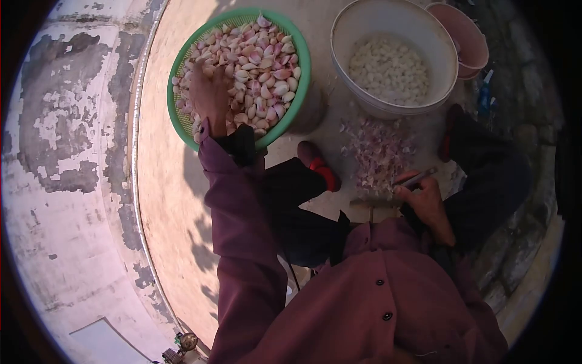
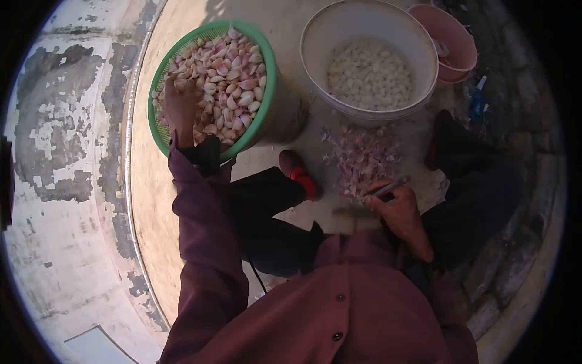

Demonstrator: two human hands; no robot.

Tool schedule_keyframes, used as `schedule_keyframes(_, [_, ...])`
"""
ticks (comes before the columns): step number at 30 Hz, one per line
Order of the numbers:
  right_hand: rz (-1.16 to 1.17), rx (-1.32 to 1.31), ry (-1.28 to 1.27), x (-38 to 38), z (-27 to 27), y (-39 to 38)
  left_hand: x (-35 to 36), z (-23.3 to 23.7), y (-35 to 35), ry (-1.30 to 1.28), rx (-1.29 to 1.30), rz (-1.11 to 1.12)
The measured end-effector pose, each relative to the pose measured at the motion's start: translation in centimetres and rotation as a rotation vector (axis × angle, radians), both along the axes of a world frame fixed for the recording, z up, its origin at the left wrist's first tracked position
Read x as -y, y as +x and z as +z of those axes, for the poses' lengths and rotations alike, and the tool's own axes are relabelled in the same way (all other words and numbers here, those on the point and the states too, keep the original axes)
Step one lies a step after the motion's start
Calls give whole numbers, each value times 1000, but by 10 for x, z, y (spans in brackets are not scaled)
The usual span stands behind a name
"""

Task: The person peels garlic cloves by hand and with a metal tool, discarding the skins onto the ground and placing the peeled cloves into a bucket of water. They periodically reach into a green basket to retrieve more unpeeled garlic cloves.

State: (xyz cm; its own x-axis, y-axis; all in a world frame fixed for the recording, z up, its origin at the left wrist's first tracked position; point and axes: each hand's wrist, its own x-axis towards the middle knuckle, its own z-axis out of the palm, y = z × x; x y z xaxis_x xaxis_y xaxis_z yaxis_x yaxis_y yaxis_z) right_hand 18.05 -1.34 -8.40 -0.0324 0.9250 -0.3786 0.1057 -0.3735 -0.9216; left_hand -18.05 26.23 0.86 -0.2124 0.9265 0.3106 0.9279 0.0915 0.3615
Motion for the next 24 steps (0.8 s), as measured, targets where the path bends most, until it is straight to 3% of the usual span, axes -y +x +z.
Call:
schedule_keyframes(3, [-17,21,-18,1,2,0,-24,3,-34,294,33,-30])
schedule_keyframes(7, [-8,31,0,3,-5,0,-8,26,-51,208,1128,-142])
schedule_keyframes(8, [-2,30,-15,3,-6,0,-10,30,-54,214,1129,-145])
schedule_keyframes(10, [-6,31,-21,4,-5,-2,-15,36,-68,98,1769,-98])
schedule_keyframes(11, [-12,32,-31,4,-5,-3,-11,37,-77,-58,1985,-199])
schedule_keyframes(12, [-10,33,-26,4,-6,-2,-7,38,-77,-54,1985,-202])
schedule_keyframes(14, [7,38,-45,6,-8,-2,1,36,-75,-92,2201,-494])
schedule_keyframes(19, [20,62,-21,6,-8,-2,21,47,-45,-19,2177,-463])
schedule_keyframes(21, [25,58,-11,6,-8,-3,28,52,-30,90,2015,-317])
schedule_keyframes(22, [16,52,-17,6,-7,-4,25,45,-41,-19,2050,-436])
schedule_keyframes(24, [9,46,-22,7,-7,-4,22,39,-44,-34,2170,-363])
